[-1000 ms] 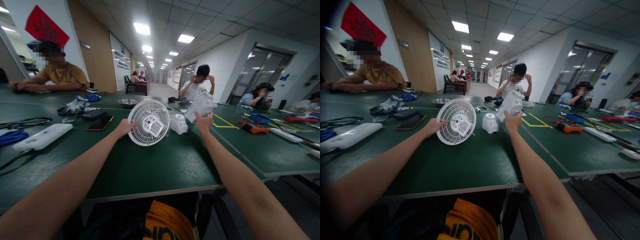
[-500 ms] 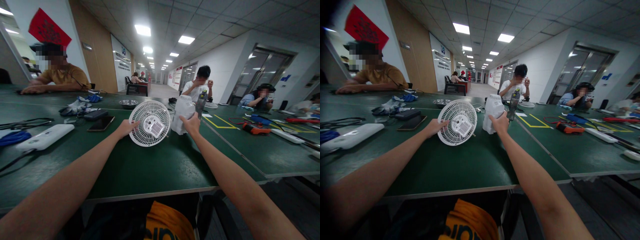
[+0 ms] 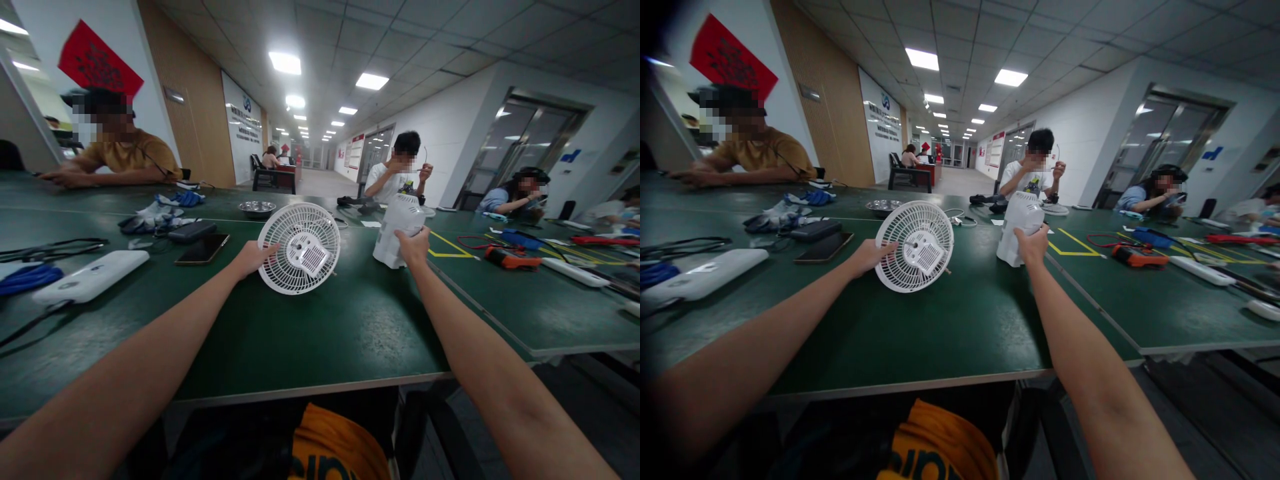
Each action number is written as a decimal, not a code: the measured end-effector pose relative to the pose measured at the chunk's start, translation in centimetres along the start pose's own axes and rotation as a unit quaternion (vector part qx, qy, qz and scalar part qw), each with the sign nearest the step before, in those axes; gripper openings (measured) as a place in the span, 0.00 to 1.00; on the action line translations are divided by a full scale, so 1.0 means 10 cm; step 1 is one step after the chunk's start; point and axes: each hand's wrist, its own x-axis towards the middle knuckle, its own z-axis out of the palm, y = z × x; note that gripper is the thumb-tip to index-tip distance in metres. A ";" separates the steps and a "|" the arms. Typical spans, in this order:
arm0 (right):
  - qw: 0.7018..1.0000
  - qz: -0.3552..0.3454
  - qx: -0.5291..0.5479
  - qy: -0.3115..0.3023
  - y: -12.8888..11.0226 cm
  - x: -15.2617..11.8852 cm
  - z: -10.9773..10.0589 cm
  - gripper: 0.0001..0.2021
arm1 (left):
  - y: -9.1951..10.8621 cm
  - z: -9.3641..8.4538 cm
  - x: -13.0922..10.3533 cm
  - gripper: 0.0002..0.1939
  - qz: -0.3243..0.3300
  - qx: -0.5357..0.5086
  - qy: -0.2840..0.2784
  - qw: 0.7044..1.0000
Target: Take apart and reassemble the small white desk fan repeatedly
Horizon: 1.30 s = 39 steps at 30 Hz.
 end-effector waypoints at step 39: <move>0.966 -0.125 0.063 -0.218 -0.65 -0.79 0.18 0.32 | -0.03 -0.01 0.03 0.17 -0.014 -0.012 -0.006 1.000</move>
